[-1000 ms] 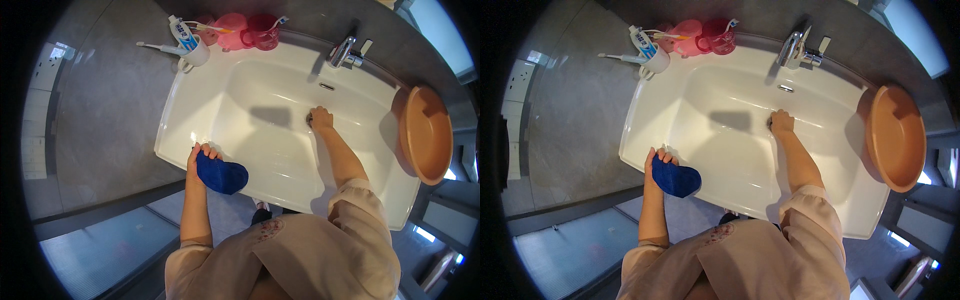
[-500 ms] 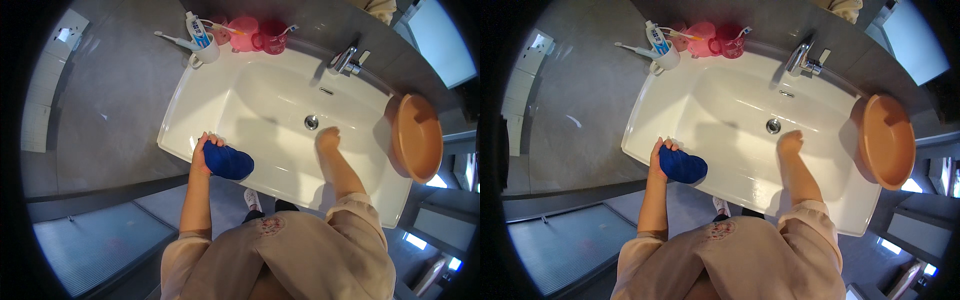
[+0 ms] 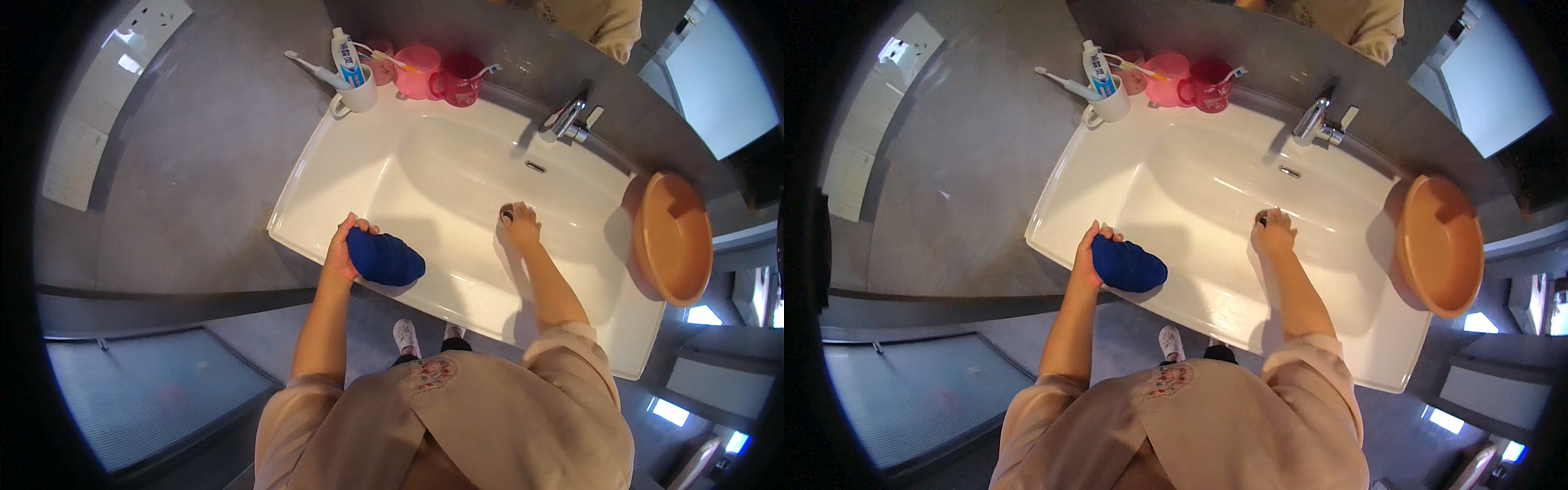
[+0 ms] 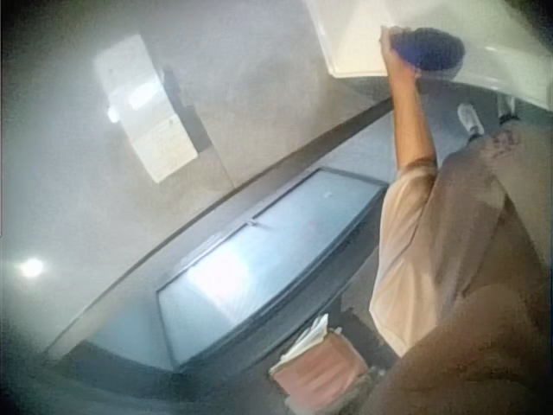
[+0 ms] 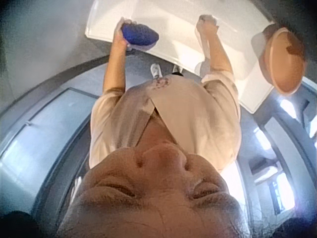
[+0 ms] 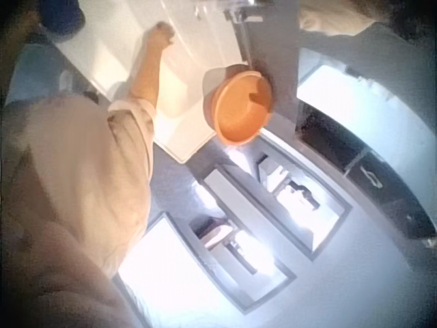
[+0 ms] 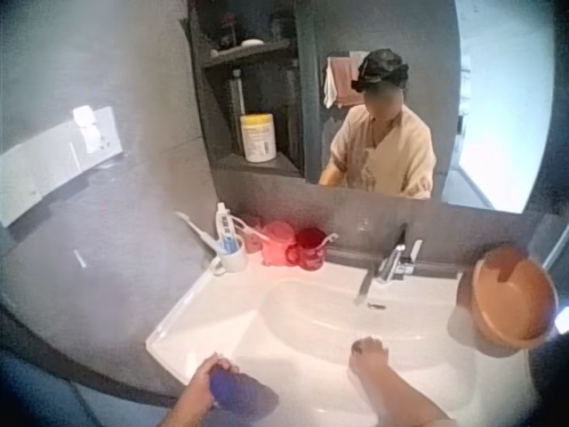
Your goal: The person washes a blue cloth in a sink, wipes the sink basin and faucet with the damp cloth, and rinses the cloth. Then, the person applies toothpaste from a tube onto a toothbrush and replaces the tube in a cup.
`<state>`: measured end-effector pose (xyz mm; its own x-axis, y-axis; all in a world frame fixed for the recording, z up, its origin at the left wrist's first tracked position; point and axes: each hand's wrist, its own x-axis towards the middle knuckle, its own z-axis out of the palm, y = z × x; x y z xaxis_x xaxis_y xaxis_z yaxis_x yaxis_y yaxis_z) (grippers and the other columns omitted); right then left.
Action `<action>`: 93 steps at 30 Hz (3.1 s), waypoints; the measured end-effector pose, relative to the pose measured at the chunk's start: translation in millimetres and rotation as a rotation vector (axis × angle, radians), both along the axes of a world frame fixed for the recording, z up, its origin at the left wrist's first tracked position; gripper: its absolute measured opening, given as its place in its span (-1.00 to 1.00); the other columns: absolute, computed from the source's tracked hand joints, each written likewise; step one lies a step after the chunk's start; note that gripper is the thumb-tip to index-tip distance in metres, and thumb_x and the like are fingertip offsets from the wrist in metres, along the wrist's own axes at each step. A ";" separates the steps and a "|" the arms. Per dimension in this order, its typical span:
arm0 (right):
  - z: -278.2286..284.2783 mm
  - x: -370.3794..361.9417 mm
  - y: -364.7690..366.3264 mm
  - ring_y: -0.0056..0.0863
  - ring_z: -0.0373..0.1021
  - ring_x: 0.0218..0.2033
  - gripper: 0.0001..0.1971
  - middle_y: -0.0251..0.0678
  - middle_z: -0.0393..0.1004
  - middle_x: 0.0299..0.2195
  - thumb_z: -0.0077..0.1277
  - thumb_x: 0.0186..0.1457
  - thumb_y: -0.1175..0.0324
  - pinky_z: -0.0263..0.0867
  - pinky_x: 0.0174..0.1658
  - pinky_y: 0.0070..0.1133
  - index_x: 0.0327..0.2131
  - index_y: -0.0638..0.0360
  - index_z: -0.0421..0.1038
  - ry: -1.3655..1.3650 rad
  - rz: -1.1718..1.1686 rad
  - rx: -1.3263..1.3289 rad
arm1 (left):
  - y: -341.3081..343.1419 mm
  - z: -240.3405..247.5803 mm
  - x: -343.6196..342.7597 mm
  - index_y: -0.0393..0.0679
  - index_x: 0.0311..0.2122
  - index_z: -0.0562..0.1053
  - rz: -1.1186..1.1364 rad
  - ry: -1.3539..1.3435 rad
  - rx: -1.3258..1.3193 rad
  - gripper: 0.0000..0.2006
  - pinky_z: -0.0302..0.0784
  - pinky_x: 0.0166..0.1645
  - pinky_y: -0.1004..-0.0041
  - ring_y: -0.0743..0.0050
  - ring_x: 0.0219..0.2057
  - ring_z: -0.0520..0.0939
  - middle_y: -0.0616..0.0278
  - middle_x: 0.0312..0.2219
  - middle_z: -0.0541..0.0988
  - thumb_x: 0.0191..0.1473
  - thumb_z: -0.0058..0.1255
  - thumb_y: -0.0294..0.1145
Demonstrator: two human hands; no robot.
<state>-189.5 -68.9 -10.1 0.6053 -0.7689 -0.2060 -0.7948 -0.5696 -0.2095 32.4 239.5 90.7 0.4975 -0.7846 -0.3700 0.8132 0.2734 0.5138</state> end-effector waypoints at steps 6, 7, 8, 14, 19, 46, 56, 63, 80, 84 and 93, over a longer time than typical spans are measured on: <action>1.9 -59.8 -17.0 -0.37 0.35 -0.20 -0.56 -0.17 0.41 -0.17 -0.07 0.06 0.10 0.31 -0.22 -0.54 -0.12 0.26 0.37 -0.310 -0.217 0.385 | -8.6 -8.1 0.9 -0.10 -0.49 0.42 -0.011 -0.059 0.006 -0.68 0.49 -0.20 0.38 0.35 -0.34 0.55 0.18 -0.46 0.52 0.08 -0.05 -0.05; 14.2 -57.9 -3.4 -0.44 0.37 -0.29 -0.57 -0.22 0.43 -0.26 -0.07 0.07 0.09 0.32 -0.31 -0.56 -0.15 0.26 0.38 -0.318 -0.166 0.240 | -9.3 -3.0 -2.5 -0.09 -0.47 0.42 -0.017 -0.055 0.032 -0.69 0.50 -0.19 0.38 0.36 -0.34 0.55 0.18 -0.44 0.52 0.08 -0.05 -0.05; 36.4 -44.6 18.2 -0.46 0.36 -0.30 -0.56 -0.24 0.42 -0.26 -0.07 0.07 0.06 0.32 -0.30 -0.57 -0.14 0.26 0.37 -0.503 -0.253 0.523 | -4.5 1.8 -4.2 -0.09 -0.46 0.42 -0.016 -0.051 0.062 -0.69 0.50 -0.17 0.38 0.37 -0.34 0.56 0.18 -0.42 0.53 0.08 -0.05 -0.05; 121.2 20.0 127.5 -0.43 0.35 -0.22 -0.37 -0.15 0.29 -0.03 -0.14 0.09 -0.11 0.36 -0.16 -0.46 0.05 0.22 0.17 -0.909 -0.290 1.456 | -27.9 11.1 -29.4 -0.12 -0.35 0.42 0.055 -0.094 -0.013 -0.86 0.46 -0.08 0.37 0.39 -0.25 0.54 0.18 -0.34 0.53 0.10 -0.01 -0.28; 147.9 33.6 135.2 -0.42 0.35 -0.20 -0.49 -0.23 0.37 -0.17 0.08 0.02 0.14 0.33 -0.13 -0.55 -0.02 0.18 0.20 -1.331 -0.510 1.595 | -52.6 56.7 -64.7 -0.14 -0.02 0.33 -0.045 -0.642 0.022 -0.63 0.34 -0.06 0.51 0.52 -0.18 0.44 0.20 -0.22 0.46 0.06 0.02 -0.30; 214.7 39.9 140.4 -0.20 0.32 -0.31 -0.85 -0.20 0.33 -0.45 -0.05 -0.26 0.31 0.27 -0.14 -0.31 -0.55 0.16 0.37 -0.608 1.174 -0.917 | -186.8 163.6 -69.7 -0.14 -0.67 0.49 -1.247 -1.679 0.293 -0.53 0.42 -0.39 0.39 0.39 -0.62 0.51 0.26 -0.67 0.54 0.00 -0.03 0.07; 153.2 52.5 150.6 -0.24 0.30 -0.07 -0.69 -0.05 0.37 -0.13 -0.13 -0.03 0.36 0.18 -0.03 -0.26 -0.17 0.19 0.39 0.076 1.096 -0.645 | -179.3 86.7 -86.3 -0.17 -0.58 0.53 -0.950 -1.951 0.515 -0.69 0.46 -0.31 0.24 0.17 -0.53 0.58 0.13 -0.62 0.57 -0.09 0.02 -0.11; 186.7 -1.8 149.5 0.00 0.12 0.03 -0.53 0.01 0.25 -0.09 0.10 -0.14 0.38 0.04 0.11 -0.21 -0.08 0.25 0.27 -0.671 0.640 -0.156 | -118.5 87.2 -8.9 -0.08 -0.24 0.46 -1.006 -0.818 0.344 -0.64 0.56 -0.43 0.41 0.45 -0.43 0.57 0.28 -0.42 0.52 -0.04 0.09 -0.04; 207.1 -12.8 153.3 -0.68 0.30 -0.67 -0.70 -0.42 0.43 -0.54 0.13 -0.06 0.33 0.13 -0.68 -0.75 -0.23 0.21 0.39 -1.123 -0.183 1.176 | -38.6 57.9 -60.4 -0.17 -0.06 0.36 -0.770 -0.847 0.114 -0.52 0.44 -0.22 0.50 0.47 -0.24 0.49 0.22 -0.27 0.49 -0.16 0.20 -0.39; 218.9 -13.2 169.2 -0.70 0.26 -0.67 -0.71 -0.42 0.39 -0.56 0.13 -0.06 0.33 0.15 -0.67 -0.76 -0.24 0.23 0.38 -1.139 -0.226 0.836 | -34.3 53.1 -58.4 -0.19 -0.34 0.49 -0.659 -1.347 0.172 -0.66 0.26 0.04 0.42 0.29 -0.07 0.39 0.05 -0.09 0.39 -0.18 0.24 -0.17; 231.4 -31.3 164.6 -0.65 0.30 -0.59 -0.73 -0.39 0.39 -0.54 0.19 -0.09 0.35 0.23 -0.59 -0.71 -0.35 0.15 0.30 -1.249 -0.274 0.616 | -10.4 126.6 -52.2 -0.18 -0.36 0.41 -0.405 -1.109 -0.095 -0.79 0.34 -0.24 0.61 0.70 -0.39 0.43 0.43 -0.48 0.46 -0.11 0.20 -0.46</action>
<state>-220.8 95.8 221.3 0.4847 -0.8747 0.0054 0.0259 0.0082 -0.9996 -19.8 229.0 217.3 0.2188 -0.9599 0.1754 -0.0282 0.1735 0.9844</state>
